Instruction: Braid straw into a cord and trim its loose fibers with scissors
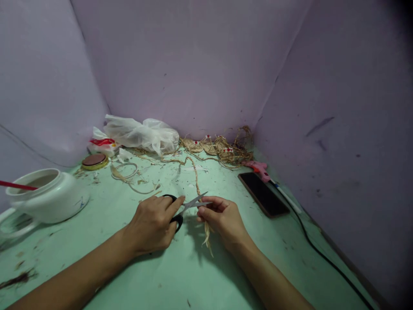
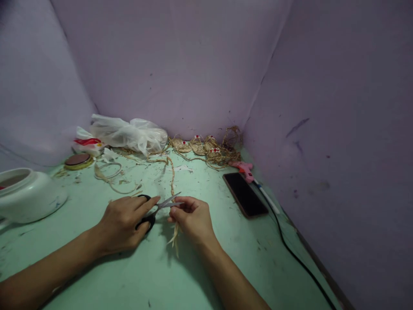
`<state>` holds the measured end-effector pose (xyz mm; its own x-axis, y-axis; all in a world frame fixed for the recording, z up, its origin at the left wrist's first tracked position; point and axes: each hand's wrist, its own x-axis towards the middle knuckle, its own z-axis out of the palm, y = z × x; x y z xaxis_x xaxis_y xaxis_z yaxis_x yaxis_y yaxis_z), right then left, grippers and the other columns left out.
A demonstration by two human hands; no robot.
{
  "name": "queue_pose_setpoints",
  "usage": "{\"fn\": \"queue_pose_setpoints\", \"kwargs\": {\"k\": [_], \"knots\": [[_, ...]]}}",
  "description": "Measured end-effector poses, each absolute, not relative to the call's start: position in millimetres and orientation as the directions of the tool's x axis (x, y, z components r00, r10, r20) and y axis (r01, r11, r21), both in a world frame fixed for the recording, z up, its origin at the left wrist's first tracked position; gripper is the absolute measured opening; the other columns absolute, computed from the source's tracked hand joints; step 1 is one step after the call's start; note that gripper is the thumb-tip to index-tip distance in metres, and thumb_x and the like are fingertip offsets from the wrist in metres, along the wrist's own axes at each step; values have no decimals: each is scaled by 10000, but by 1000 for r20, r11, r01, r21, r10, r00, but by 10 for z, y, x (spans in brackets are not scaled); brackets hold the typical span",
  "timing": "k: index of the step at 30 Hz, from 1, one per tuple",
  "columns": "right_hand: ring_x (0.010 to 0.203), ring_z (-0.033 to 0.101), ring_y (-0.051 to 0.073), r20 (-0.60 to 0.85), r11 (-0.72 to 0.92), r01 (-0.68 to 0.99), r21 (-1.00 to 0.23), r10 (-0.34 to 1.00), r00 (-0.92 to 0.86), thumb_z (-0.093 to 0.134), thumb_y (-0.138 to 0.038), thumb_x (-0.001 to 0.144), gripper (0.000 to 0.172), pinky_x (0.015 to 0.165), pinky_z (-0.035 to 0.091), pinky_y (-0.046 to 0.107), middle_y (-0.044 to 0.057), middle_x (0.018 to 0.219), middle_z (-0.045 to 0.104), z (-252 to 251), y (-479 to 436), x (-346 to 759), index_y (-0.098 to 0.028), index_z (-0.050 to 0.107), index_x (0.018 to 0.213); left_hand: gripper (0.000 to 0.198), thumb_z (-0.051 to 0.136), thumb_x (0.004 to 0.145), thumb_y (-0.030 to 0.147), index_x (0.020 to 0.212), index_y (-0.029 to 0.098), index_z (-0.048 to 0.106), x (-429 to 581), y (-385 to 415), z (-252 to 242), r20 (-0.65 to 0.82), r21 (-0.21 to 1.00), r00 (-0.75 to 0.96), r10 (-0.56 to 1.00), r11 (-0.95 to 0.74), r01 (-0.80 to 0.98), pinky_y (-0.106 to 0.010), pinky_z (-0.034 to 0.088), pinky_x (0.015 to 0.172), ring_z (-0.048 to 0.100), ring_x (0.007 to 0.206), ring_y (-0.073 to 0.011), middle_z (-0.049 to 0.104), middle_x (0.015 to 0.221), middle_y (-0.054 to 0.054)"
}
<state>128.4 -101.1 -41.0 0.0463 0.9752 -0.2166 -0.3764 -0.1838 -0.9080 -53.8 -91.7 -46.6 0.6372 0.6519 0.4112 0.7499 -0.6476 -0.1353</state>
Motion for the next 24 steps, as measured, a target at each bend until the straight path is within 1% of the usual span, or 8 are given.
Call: {"fn": "queue_pose_setpoints", "kwargs": {"k": [5,8,11,13,14,17,20,24], "knots": [[427,527,88,-190,-171,-342,-924,982,22,738,-171,454,195,466,463,228,-22,476,580,-372,-1019,1285,-119,637,613,473,451,703,163,1175,170,479,-556,-891,-527,425,-139,657,623,-673,727,-306,396,519,545,590,-187,588,696,-29],[439,524,91,-190,-168,-339,-926,981,33,733,-167,456,189,465,468,234,-19,490,575,-372,-1015,1295,-120,628,606,471,432,703,129,1171,171,472,-565,-869,-551,417,-102,671,613,-702,705,-289,393,500,559,561,-177,604,674,-14],[444,510,94,-193,-167,-363,-917,980,37,734,-166,454,222,454,476,248,-28,493,558,-390,-1017,1307,-129,623,642,435,429,705,120,1129,194,492,-568,-847,-545,423,51,612,668,-692,720,-266,410,519,588,595,-157,639,724,3],[438,486,90,-188,-168,-362,-917,982,20,731,-170,465,279,439,478,255,-41,487,535,-405,-1021,1312,-133,639,726,407,444,701,130,1096,209,507,-568,-835,-530,433,164,542,721,-654,739,-252,428,570,608,672,-147,657,793,8],[438,474,88,-180,-163,-358,-919,984,13,728,-184,479,306,430,476,255,-45,491,526,-411,-1023,1313,-134,646,770,398,458,696,146,1085,211,512,-567,-831,-522,437,192,515,738,-636,748,-253,433,595,611,709,-151,660,822,6],[433,439,80,-152,-130,-350,-928,988,37,709,-277,543,310,395,454,236,-53,482,485,-424,-1024,1313,-136,660,815,412,495,677,216,1088,203,520,-560,-837,-510,444,150,501,743,-613,776,-287,432,620,605,743,-187,654,836,-19],[412,407,63,-157,-122,-319,-940,984,86,696,-317,566,266,394,441,223,-56,464,461,-420,-1018,1319,-134,667,757,432,488,677,238,1107,204,518,-544,-859,-507,436,65,532,726,-615,786,-309,419,596,589,698,-201,637,794,-23],[486,484,92,-156,-117,-329,-937,983,94,690,-266,548,177,402,434,210,-17,549,535,-396,-1017,1326,-137,642,659,461,487,674,241,1133,201,509,-521,-883,-494,438,-15,546,714,-601,799,-322,411,590,573,685,-208,623,801,-28]]}}
